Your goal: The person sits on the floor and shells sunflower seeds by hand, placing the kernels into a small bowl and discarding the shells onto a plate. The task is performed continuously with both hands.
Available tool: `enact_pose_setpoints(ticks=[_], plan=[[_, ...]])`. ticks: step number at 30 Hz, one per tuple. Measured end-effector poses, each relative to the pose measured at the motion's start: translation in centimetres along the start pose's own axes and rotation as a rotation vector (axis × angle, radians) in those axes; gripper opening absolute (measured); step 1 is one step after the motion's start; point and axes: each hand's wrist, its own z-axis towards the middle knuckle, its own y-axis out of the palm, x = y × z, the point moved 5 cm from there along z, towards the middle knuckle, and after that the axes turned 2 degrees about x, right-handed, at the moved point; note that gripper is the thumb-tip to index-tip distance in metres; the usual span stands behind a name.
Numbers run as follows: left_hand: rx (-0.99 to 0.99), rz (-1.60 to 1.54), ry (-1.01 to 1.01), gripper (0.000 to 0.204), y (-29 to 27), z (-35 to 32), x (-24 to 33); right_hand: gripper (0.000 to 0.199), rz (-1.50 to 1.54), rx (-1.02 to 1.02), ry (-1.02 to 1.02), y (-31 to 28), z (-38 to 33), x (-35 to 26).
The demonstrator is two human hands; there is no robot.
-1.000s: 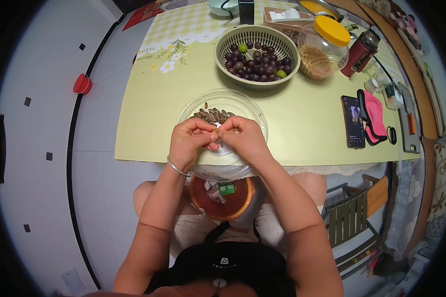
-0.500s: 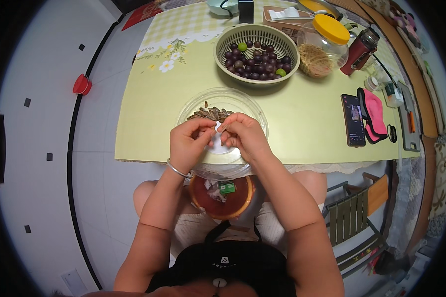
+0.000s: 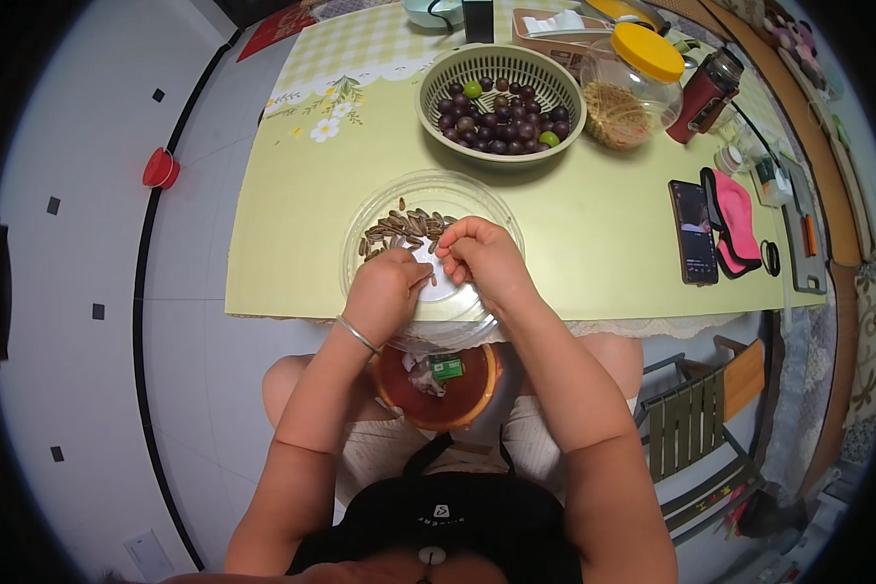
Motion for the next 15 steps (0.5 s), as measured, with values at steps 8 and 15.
enact_pose_setpoints(ticks=[8, 15], plan=[[0.043, -0.009, 0.003, 0.011, -0.45, 0.08, 0.32, 0.013, -0.077, -0.005, -0.014, 0.04, 0.07, 0.02], [0.154, -0.021, -0.004, 0.008, -0.71, 0.09, 0.09, 0.008, -0.627, 0.071, -0.207, 0.11, -0.44, -0.32]])
